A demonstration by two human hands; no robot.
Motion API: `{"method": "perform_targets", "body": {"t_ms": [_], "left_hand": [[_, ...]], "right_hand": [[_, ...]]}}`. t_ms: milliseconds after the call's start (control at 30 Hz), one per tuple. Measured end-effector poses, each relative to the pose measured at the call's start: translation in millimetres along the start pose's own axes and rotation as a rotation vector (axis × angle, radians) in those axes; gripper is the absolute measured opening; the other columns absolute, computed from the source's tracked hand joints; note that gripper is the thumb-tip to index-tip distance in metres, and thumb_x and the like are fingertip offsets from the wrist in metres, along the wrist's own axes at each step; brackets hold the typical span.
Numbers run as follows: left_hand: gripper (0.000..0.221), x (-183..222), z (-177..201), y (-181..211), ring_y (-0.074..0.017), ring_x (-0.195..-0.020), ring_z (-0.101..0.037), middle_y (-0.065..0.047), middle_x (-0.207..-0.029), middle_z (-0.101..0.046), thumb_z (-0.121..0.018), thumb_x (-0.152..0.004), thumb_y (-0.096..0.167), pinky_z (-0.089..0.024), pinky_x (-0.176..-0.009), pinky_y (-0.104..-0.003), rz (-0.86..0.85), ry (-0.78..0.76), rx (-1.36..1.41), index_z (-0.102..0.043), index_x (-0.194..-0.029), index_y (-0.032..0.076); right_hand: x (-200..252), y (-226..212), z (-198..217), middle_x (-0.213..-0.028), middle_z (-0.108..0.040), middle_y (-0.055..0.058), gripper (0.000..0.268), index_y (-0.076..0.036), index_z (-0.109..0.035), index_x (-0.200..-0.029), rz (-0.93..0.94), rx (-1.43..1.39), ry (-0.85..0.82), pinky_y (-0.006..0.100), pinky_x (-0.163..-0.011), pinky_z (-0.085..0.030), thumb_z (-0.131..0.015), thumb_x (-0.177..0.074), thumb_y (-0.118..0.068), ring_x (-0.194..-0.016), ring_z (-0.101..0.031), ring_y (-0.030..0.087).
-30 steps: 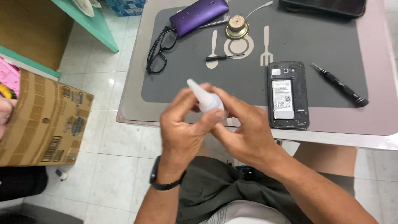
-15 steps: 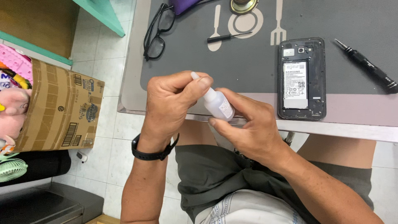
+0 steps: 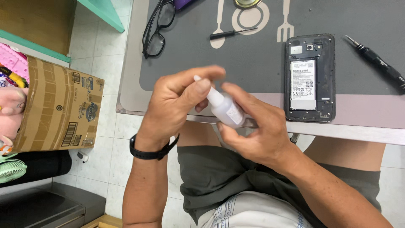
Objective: The person removes the back cover and components of a smartphone using a screwdriver and applies liquid adhesive from a bottle to the edges of the device frame.
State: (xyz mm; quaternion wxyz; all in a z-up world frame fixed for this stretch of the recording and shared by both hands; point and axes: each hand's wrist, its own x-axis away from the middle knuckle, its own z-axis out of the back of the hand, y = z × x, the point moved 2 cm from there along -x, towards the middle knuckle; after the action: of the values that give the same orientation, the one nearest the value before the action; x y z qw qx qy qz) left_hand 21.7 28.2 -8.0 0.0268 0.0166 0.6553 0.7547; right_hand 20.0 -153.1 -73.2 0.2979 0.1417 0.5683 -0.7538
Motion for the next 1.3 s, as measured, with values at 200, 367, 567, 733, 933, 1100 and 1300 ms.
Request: {"method": "perform_targets", "body": {"t_ms": [200, 367, 567, 733, 933, 1100, 1300], "left_hand": [[0.026, 1.4, -6.7, 10.3, -0.0093, -0.063, -0.046, -0.002, -0.073, -0.057, -0.062, -0.101, 0.023, -0.040, -0.056, -0.023, -0.102, 0.040, -0.075, -0.073, -0.094, 0.001], [0.025, 2.4, -17.3, 15.7, -0.0064, -0.055, -0.040, 0.003, -0.057, -0.047, -0.071, -0.092, 0.028, -0.035, -0.049, -0.021, 0.050, 0.207, -0.097, -0.076, -0.082, 0.006], [0.023, 2.0, -17.3, 18.1, -0.0032, -0.063, -0.049, 0.006, -0.066, -0.066, -0.080, -0.084, 0.030, -0.041, -0.056, -0.020, 0.052, 0.306, -0.165, -0.078, -0.077, 0.008], [0.032, 1.9, -4.9, 6.6, -0.0138, -0.093, -0.064, -0.005, -0.106, -0.070, -0.061, -0.103, 0.029, -0.050, -0.079, -0.025, -0.092, -0.203, 0.004, -0.072, -0.119, 0.004], [0.023, -0.5, -21.9, 14.4, -0.0073, -0.061, -0.042, 0.002, -0.066, -0.048, -0.071, -0.092, 0.024, -0.036, -0.055, -0.022, 0.015, 0.133, -0.072, -0.078, -0.093, 0.002], [0.016, -2.4, -22.8, 10.9, -0.0059, -0.064, -0.047, 0.004, -0.070, -0.057, -0.076, -0.090, 0.022, -0.041, -0.056, -0.021, 0.024, 0.214, -0.113, -0.074, -0.087, 0.007], [0.027, -5.6, -18.2, 4.2, -0.0077, -0.066, -0.045, 0.000, -0.081, -0.057, -0.063, -0.099, 0.026, -0.039, -0.059, -0.023, -0.023, -0.053, -0.055, -0.073, -0.107, 0.003]], "right_hand": [[-3.9, -5.3, 3.2, -0.124, -0.074, 0.014, 0.053, 0.002, -0.064, -0.131, 0.035, -0.074, -0.027, 0.025, -0.082, -0.058, -0.074, -0.079, 0.001, -0.096, -0.073, 0.017], [0.4, 1.1, 1.9, -0.119, -0.075, 0.012, 0.053, 0.001, -0.065, -0.130, -0.003, -0.049, -0.016, 0.022, -0.067, -0.056, -0.075, -0.078, 0.001, -0.086, -0.068, 0.013], [2.0, 3.5, 3.2, -0.117, -0.076, 0.012, 0.056, 0.000, -0.066, -0.129, -0.023, -0.053, 0.015, 0.022, -0.063, -0.052, -0.077, -0.074, 0.000, -0.076, -0.062, 0.010], [3.6, 8.2, 7.7, -0.099, -0.072, 0.010, 0.052, 0.004, -0.066, -0.124, -0.061, -0.199, -0.013, 0.026, -0.063, -0.041, -0.080, -0.074, -0.002, -0.070, -0.052, 0.013], [2.5, 12.3, 1.2, -0.108, -0.075, 0.012, 0.049, 0.003, -0.067, -0.125, 0.016, -0.061, 0.089, 0.026, -0.063, -0.044, -0.078, -0.077, 0.004, -0.069, -0.055, 0.013], [0.5, 11.0, 0.9, -0.115, -0.076, 0.012, 0.050, 0.001, -0.068, -0.125, 0.014, -0.037, 0.093, 0.025, -0.066, -0.049, -0.078, -0.076, 0.004, -0.075, -0.063, 0.013], [0.2, 13.1, 2.6, -0.092, -0.069, 0.004, 0.045, -0.003, -0.070, -0.121, -0.061, -0.064, 0.030, 0.026, -0.062, -0.042, -0.078, -0.077, -0.005, -0.066, -0.052, 0.013]]}}
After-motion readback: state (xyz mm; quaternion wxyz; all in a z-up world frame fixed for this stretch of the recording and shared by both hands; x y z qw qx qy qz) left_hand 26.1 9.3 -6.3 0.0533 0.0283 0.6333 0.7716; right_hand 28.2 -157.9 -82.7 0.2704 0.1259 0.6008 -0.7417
